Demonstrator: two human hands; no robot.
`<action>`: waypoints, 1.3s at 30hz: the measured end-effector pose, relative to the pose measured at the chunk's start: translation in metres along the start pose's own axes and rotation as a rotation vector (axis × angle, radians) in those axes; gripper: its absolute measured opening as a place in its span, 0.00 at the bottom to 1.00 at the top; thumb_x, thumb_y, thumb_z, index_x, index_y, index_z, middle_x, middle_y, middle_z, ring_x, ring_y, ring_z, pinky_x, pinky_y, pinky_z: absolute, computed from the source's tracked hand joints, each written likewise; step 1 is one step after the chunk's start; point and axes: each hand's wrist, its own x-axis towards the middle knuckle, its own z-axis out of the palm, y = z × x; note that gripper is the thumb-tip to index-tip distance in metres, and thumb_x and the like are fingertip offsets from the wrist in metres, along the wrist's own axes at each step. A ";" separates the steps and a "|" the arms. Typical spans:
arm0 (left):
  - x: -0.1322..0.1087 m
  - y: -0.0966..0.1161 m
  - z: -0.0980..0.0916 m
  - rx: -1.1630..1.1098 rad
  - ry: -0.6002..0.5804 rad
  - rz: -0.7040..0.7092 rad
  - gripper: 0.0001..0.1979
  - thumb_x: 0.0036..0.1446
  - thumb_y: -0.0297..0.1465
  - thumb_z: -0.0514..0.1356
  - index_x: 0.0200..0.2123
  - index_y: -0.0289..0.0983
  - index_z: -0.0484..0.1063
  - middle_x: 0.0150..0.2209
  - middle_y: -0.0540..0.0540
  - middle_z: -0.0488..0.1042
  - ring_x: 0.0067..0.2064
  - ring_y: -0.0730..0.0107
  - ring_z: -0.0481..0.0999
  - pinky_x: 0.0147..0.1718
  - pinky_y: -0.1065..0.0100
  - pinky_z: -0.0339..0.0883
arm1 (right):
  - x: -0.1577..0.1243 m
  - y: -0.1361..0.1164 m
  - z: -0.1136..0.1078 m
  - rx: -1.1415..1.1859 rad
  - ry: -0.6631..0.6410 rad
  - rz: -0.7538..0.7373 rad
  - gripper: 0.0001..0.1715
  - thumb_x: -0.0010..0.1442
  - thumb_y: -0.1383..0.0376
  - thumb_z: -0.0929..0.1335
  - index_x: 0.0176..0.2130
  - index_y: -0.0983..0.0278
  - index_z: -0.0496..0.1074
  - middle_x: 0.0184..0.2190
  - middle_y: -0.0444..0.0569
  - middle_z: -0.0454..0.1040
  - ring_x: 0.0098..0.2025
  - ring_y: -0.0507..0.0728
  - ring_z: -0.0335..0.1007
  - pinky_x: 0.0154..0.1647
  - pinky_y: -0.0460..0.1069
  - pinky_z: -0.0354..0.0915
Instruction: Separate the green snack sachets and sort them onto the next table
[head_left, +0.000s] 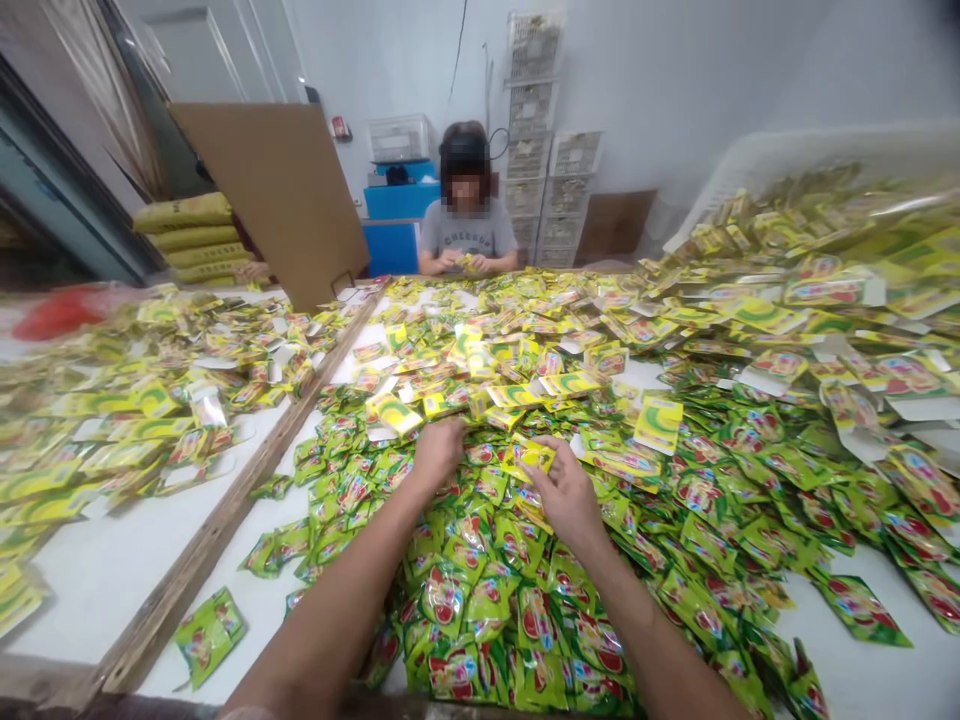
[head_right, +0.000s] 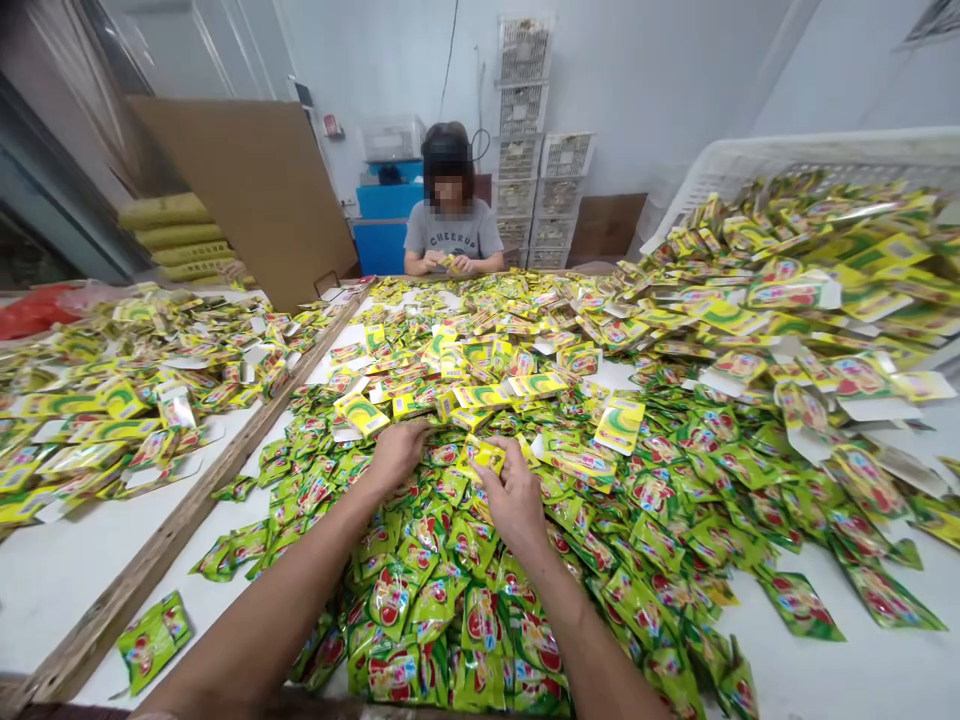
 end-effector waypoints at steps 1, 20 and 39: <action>-0.002 -0.002 -0.002 -0.049 0.017 -0.014 0.13 0.56 0.32 0.51 0.30 0.36 0.75 0.26 0.43 0.74 0.30 0.63 0.71 0.32 0.67 0.60 | 0.001 0.000 -0.001 0.016 0.006 -0.007 0.19 0.53 0.56 0.66 0.43 0.61 0.63 0.17 0.35 0.48 0.18 0.50 0.51 0.19 0.45 0.54; -0.071 0.039 0.002 -1.140 -0.267 -0.281 0.22 0.35 0.35 0.70 0.36 0.34 0.73 0.28 0.49 0.75 0.31 0.70 0.73 0.35 0.69 0.64 | -0.011 -0.007 -0.008 0.173 -0.195 0.056 0.19 0.48 0.55 0.69 0.37 0.63 0.66 0.22 0.39 0.58 0.26 0.51 0.56 0.25 0.46 0.57; -0.071 0.032 -0.009 -1.027 -0.395 -0.245 0.17 0.41 0.40 0.67 0.31 0.33 0.73 0.26 0.50 0.71 0.26 0.77 0.65 0.28 0.74 0.58 | -0.015 -0.003 -0.001 0.132 -0.284 -0.020 0.17 0.52 0.60 0.67 0.43 0.61 0.67 0.26 0.42 0.66 0.28 0.53 0.63 0.28 0.46 0.61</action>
